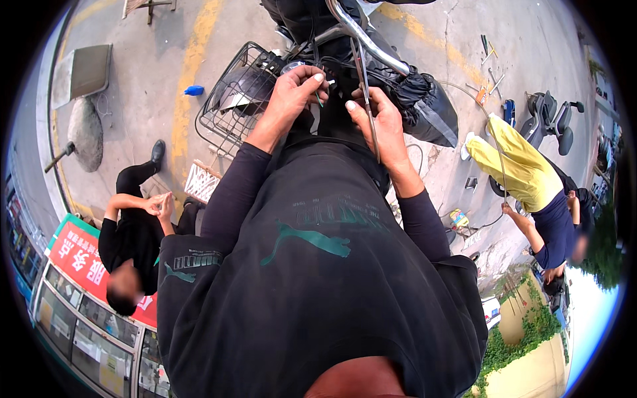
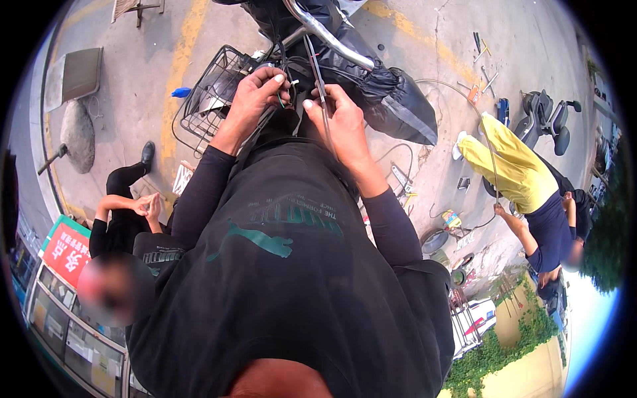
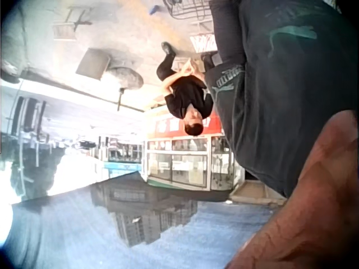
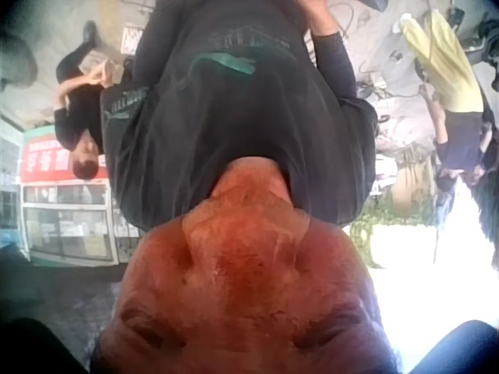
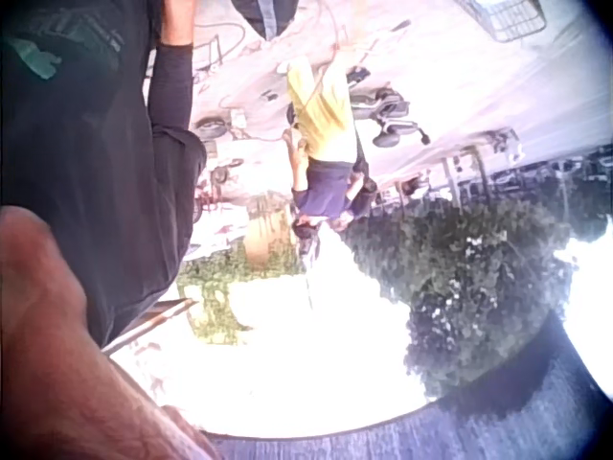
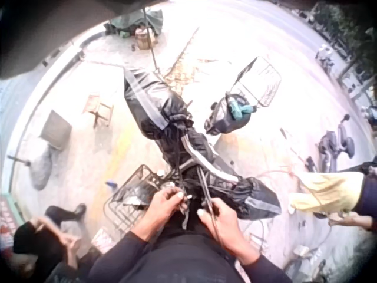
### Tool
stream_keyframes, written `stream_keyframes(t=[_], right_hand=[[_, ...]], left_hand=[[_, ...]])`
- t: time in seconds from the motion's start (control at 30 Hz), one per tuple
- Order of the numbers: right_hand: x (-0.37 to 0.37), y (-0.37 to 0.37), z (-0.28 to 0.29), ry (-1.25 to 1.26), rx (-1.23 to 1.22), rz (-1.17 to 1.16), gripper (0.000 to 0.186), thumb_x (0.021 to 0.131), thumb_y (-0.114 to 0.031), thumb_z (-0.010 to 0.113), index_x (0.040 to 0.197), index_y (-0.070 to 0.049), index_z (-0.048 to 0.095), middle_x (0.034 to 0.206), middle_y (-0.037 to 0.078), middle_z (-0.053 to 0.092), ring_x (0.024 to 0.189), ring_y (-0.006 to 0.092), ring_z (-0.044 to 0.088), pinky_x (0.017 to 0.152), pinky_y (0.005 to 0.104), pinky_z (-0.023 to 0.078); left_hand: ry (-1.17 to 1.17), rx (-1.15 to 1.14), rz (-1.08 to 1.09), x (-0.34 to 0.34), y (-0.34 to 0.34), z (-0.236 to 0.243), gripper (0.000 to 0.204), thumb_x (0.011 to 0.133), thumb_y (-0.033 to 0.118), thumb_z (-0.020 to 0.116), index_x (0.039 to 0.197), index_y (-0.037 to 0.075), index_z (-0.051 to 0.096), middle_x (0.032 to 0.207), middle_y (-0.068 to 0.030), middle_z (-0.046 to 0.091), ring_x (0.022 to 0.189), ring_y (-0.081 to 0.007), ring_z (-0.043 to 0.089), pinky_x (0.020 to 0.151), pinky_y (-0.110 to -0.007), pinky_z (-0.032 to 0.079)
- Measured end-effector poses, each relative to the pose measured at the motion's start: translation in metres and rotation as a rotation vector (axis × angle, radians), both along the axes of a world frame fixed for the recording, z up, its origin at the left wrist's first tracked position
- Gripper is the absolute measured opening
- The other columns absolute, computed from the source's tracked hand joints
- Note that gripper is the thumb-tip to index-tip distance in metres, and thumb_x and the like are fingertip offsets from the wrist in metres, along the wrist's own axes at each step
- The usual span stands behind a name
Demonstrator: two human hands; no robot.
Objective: The person repairs wiring on a scooter's handlebar area. They use pliers to strip and twist wires, then wrap connections with blue electrical tape. The work is performed outdoors on a paved surface with other scooters nearby.
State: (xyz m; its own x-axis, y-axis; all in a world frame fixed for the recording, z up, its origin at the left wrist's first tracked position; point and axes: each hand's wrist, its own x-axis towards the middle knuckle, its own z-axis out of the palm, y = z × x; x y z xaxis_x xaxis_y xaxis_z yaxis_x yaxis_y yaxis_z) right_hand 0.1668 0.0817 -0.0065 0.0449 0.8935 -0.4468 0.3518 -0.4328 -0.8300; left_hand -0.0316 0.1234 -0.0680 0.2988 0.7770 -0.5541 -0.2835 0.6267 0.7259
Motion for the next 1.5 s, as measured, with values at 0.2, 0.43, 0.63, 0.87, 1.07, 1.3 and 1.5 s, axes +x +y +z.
stream_keyframes(t=[0.2,0.43,0.63,0.87,1.07,1.3,1.5], right_hand=[[-0.032,0.0,-0.03,0.106,0.039,-0.135,0.034,0.085,-0.012,0.08,0.108,0.002,0.061,0.088,0.01,0.076,0.08,0.0156,0.073,0.072,0.0329,0.057],[-0.034,0.002,-0.023,-0.142,0.194,-0.022,0.033,0.083,-0.011,0.08,0.109,0.001,0.063,0.086,0.014,0.074,0.079,0.0234,0.075,0.072,0.0352,0.058],[-0.034,-0.001,-0.028,-0.095,0.093,-0.077,0.03,0.084,-0.012,0.079,0.106,0.002,0.064,0.091,0.013,0.076,0.083,0.0196,0.075,0.076,0.0329,0.058],[-0.031,-0.004,-0.033,0.293,-0.04,-0.285,0.024,0.089,-0.01,0.069,0.106,0.004,0.059,0.096,0.011,0.075,0.073,0.012,0.071,0.061,0.0264,0.057],[-0.033,-0.004,-0.034,0.327,0.019,-0.289,0.023,0.092,-0.006,0.066,0.11,0.004,0.058,0.1,0.011,0.075,0.075,0.0109,0.07,0.064,0.0261,0.057],[-0.031,0.009,-0.03,0.195,0.078,-0.312,0.023,0.087,-0.008,0.069,0.106,0.004,0.062,0.086,0.01,0.073,0.07,0.0113,0.068,0.066,0.0285,0.058],[-0.021,0.028,-0.046,0.161,0.163,-0.264,0.024,0.084,-0.011,0.07,0.104,0.003,0.064,0.078,0.009,0.072,0.071,0.0141,0.07,0.069,0.0303,0.056]], left_hand=[[0.017,0.031,0.09,0.016,-0.008,-0.015,0.017,0.1,0.014,0.065,0.107,0.002,0.055,0.094,-0.0072,0.067,0.077,-0.011,0.066,0.068,-0.025,0.057],[0.101,0.224,0.139,0.03,-0.013,-0.019,0.01,0.101,0.006,0.061,0.104,0.003,0.051,0.091,-0.006,0.063,0.074,-0.0099,0.063,0.066,-0.024,0.053],[0.132,0.242,0.14,0.033,-0.016,-0.019,0.007,0.102,0.005,0.058,0.106,0.003,0.053,0.093,-0.006,0.063,0.076,-0.0099,0.063,0.07,-0.025,0.054],[-0.075,0.061,0.199,0.028,-0.017,-0.014,0.016,0.101,0.007,0.044,0.116,0.004,0.047,0.112,-0.0142,0.062,0.095,-0.0189,0.067,0.085,-0.032,0.056],[-0.118,0.113,0.16,0.026,-0.021,-0.016,0.026,0.093,-0.004,0.043,0.119,0.003,0.042,0.126,-0.0202,0.057,0.111,-0.0271,0.065,0.095,-0.037,0.055],[0.052,0.348,0.09,0.034,-0.026,-0.017,0.018,0.098,-0.004,0.051,0.116,-0.004,0.05,0.118,-0.0152,0.062,0.104,-0.0195,0.068,0.092,-0.031,0.055],[0.433,0.524,0.033,0.038,-0.024,-0.02,0.016,0.1,0.004,0.062,0.115,-0.002,0.061,0.097,-0.0105,0.07,0.089,-0.0156,0.071,0.078,-0.029,0.056]])
